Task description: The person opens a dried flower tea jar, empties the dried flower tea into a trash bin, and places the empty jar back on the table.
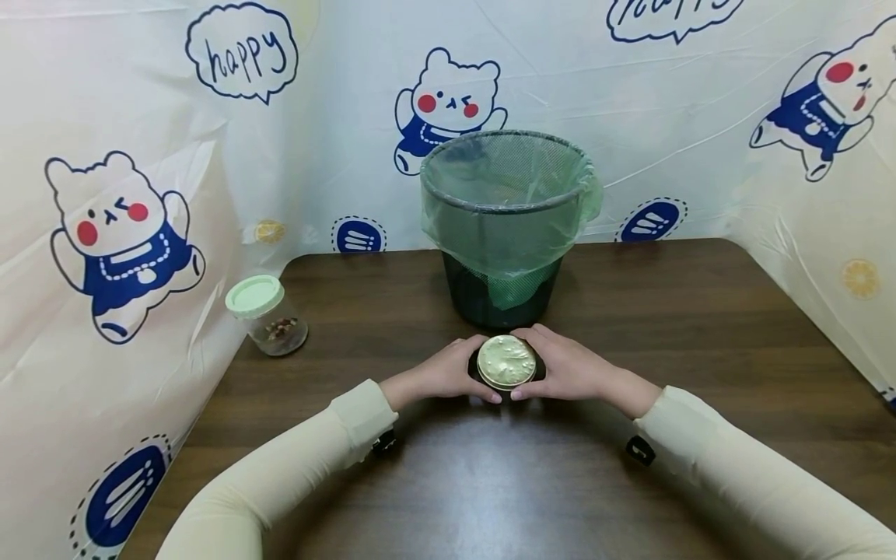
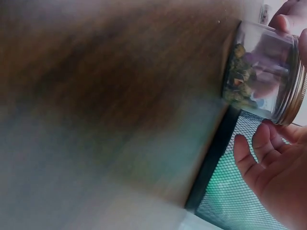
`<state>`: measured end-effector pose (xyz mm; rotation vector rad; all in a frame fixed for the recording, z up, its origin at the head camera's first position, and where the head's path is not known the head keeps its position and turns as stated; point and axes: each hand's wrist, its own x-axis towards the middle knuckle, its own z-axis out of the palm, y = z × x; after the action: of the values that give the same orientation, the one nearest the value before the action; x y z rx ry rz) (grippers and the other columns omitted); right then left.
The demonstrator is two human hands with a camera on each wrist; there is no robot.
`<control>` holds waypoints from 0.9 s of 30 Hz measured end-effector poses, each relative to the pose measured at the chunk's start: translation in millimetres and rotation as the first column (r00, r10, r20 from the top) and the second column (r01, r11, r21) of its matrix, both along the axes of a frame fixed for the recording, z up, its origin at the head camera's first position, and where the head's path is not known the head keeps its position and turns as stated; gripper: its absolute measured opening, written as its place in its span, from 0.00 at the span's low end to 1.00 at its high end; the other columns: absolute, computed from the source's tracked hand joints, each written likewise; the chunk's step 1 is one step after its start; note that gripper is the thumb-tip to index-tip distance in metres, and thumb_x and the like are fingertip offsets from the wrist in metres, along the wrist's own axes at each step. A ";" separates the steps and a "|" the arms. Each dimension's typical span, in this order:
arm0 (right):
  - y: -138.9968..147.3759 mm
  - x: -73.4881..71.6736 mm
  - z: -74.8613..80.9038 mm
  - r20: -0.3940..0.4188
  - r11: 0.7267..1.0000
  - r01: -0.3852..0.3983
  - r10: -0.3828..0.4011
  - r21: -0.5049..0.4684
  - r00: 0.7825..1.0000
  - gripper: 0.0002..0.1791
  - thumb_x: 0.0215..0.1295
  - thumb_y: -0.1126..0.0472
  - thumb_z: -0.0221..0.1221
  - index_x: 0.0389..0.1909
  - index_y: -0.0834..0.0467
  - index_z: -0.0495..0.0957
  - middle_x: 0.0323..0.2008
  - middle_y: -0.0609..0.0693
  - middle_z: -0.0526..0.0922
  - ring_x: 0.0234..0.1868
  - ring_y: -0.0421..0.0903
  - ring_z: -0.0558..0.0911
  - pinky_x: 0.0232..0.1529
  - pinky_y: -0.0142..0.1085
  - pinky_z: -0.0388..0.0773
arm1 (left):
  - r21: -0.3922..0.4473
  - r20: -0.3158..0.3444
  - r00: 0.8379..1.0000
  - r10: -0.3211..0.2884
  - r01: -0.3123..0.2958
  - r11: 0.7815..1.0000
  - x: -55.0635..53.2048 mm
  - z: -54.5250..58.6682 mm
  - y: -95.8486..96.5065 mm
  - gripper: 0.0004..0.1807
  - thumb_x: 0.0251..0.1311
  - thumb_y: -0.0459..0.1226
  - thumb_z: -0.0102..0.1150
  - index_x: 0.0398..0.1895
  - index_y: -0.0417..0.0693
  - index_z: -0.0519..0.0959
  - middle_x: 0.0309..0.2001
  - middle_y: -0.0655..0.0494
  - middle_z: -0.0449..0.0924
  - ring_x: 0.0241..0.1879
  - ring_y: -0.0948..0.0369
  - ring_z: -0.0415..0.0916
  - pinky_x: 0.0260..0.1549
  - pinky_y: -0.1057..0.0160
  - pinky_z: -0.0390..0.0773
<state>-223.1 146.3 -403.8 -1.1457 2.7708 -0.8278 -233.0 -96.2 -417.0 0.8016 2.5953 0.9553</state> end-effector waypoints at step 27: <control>-3.5 -7.9 -13.8 0.106 0.978 -0.012 0.035 -0.207 0.994 0.45 0.44 0.44 0.76 0.61 0.57 0.68 0.52 0.48 0.72 0.52 0.44 0.72 0.54 0.44 0.71 | -0.047 -0.047 0.997 -0.061 0.059 0.997 -12.5 -1.2 0.0 0.44 0.35 0.52 0.81 0.61 0.56 0.73 0.49 0.68 0.77 0.47 0.64 0.67 0.47 0.64 0.71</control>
<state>-231.0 142.8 -417.6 -1.1205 2.6271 -1.1616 -245.4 -96.2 -418.2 0.8957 2.6081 0.8671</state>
